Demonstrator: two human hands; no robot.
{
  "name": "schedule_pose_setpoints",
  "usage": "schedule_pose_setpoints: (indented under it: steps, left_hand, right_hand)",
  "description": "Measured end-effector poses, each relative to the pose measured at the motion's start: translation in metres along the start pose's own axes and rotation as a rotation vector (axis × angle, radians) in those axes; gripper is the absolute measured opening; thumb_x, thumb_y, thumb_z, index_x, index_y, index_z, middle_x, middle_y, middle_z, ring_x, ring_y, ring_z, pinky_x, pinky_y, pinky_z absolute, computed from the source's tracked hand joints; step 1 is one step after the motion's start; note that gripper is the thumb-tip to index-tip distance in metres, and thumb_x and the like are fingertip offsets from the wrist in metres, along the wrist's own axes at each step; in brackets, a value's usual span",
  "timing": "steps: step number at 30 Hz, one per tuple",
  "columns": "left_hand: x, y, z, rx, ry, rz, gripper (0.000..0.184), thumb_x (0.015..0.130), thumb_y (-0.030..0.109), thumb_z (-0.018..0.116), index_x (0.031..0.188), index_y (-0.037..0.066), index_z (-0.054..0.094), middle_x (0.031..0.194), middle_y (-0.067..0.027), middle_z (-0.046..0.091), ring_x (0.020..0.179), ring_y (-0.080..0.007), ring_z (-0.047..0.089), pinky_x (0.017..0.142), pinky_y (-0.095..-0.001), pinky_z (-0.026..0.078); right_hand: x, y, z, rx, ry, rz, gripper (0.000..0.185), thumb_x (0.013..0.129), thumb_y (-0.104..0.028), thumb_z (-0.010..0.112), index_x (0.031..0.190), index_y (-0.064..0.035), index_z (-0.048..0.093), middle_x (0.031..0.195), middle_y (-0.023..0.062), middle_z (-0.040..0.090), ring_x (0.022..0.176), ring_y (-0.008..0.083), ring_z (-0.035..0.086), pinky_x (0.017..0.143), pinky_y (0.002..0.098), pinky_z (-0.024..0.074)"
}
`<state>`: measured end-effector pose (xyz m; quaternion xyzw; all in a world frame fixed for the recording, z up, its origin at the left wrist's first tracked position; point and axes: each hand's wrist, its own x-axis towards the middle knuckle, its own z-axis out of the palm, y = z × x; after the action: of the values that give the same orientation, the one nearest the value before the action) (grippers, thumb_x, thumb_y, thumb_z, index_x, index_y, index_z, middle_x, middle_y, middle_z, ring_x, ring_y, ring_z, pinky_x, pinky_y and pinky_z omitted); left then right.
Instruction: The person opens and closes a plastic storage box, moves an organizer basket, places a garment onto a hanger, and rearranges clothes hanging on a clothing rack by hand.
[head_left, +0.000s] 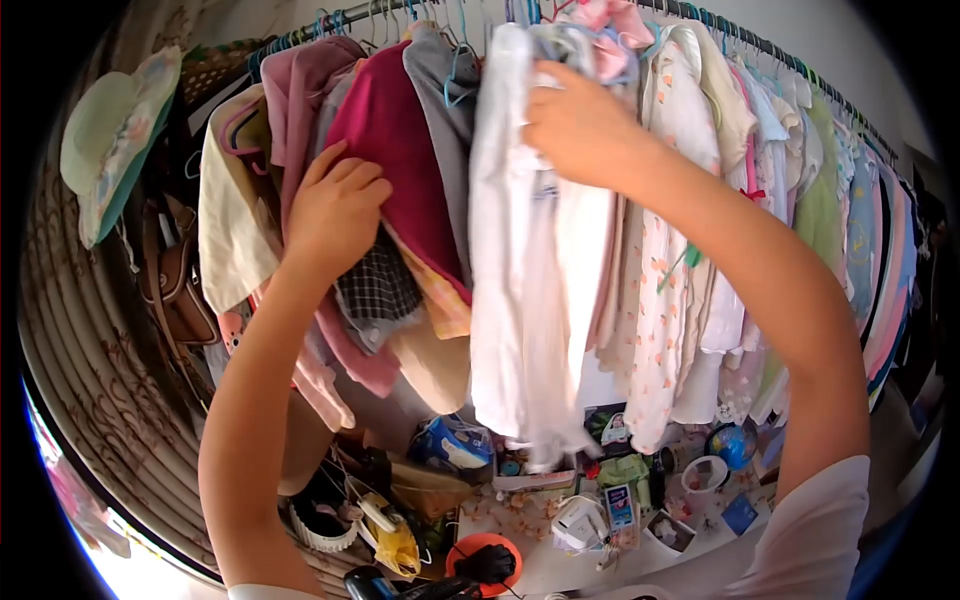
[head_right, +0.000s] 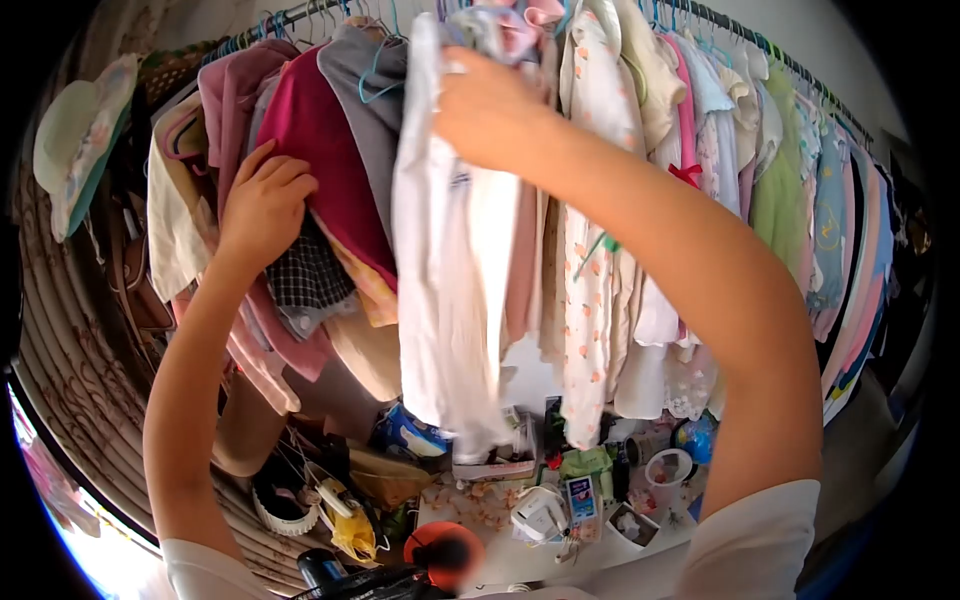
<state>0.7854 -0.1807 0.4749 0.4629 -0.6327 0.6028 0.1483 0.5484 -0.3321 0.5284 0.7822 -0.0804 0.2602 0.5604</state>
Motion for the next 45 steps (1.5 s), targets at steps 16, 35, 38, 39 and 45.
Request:
schedule_pose_setpoints:
  steps: [16,35,38,39,45]
  left_hand:
    - [0.040,0.033,-0.001,0.192,-0.047,0.095,0.036,0.070,0.004,0.055,0.105,0.013,0.060,0.077,-0.0029,0.052,0.080,-0.0202,0.054,0.086,-0.0348,0.039]
    - [0.018,0.040,-0.002,-0.105,0.008,-0.190,0.012,0.072,0.009,0.061,0.082,0.008,0.067,0.083,-0.0067,0.061,0.084,-0.0207,0.058,0.087,-0.0336,0.042]
    - [0.041,0.041,-0.032,-1.386,0.477,-0.705,0.024,0.086,0.019,0.054,0.101,0.002,0.060,0.093,-0.0030,0.062,0.085,-0.0124,0.060,0.070,-0.0264,0.049]
    - [0.045,0.034,-0.041,-1.625,0.512,-0.883,0.034,0.087,0.029,0.054,0.106,0.001,0.056,0.096,-0.0059,0.061,0.083,-0.0147,0.060,0.069,-0.0254,0.049]
    - [0.046,0.053,-0.089,-1.809,0.420,-1.028,0.032,0.092,0.021,0.047,0.118,0.002,0.046,0.075,-0.0038,0.054,0.060,-0.0110,0.052,0.055,-0.0256,0.046]
  right_hand:
    - [0.027,-0.010,-0.018,0.111,0.239,0.352,0.028,0.084,-0.025,0.048,0.076,-0.0046,0.064,0.057,0.0135,0.061,0.059,0.0294,0.061,0.082,0.0368,0.0474]
    - [0.074,-0.023,-0.039,0.393,0.452,0.706,0.025,0.080,-0.013,0.051,0.096,0.0074,0.051,0.069,0.0210,0.064,0.062,0.0302,0.066,0.054,0.0391,0.0513]
    - [0.044,-0.058,-0.086,0.346,0.594,0.483,0.023,0.075,-0.012,0.054,0.090,0.0055,0.052,0.058,0.0140,0.062,0.053,0.0250,0.064,0.046,0.0360,0.0486]
    - [0.037,-0.073,-0.093,0.294,0.653,0.418,0.023,0.075,-0.013,0.055,0.090,0.0036,0.050,0.053,0.0099,0.059,0.049,0.0227,0.062,0.043,0.0361,0.0463]
    - [-0.018,-0.127,-0.117,0.334,0.610,0.037,0.016,0.074,-0.017,0.060,0.073,-0.0058,0.049,0.042,-0.0009,0.046,0.033,0.0091,0.043,0.038,0.0269,0.0328]
